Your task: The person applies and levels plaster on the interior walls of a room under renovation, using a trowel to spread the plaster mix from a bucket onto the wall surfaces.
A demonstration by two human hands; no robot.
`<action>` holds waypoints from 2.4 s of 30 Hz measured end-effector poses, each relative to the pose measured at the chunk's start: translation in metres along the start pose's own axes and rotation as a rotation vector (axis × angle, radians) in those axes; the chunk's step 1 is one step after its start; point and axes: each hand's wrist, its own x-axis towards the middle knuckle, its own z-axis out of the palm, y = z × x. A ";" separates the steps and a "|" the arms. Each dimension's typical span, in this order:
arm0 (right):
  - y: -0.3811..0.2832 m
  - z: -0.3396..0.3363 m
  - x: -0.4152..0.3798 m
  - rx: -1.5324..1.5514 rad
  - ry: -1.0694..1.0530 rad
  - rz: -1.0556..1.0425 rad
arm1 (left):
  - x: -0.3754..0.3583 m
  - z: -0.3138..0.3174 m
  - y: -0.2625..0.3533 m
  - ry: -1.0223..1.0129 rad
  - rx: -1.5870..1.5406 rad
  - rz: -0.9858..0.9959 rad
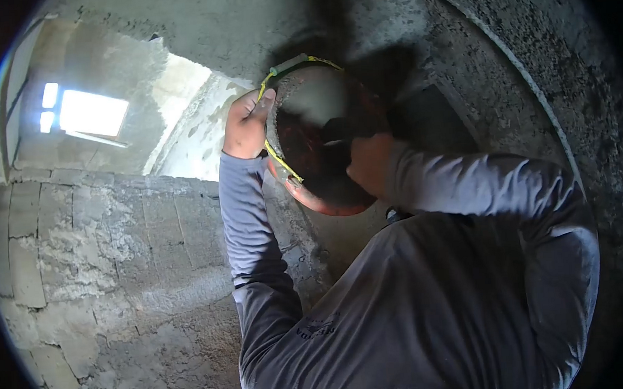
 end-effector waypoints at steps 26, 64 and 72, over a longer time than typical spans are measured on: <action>0.012 -0.067 -0.179 0.022 -0.070 0.550 | 0.033 0.151 0.074 -0.102 -0.081 0.277; 0.066 0.104 -0.112 1.083 -0.084 0.133 | 0.048 0.171 0.019 -0.480 0.382 0.197; 0.021 0.074 -0.038 1.688 -0.287 0.096 | -0.001 0.055 0.016 -0.225 0.398 -0.051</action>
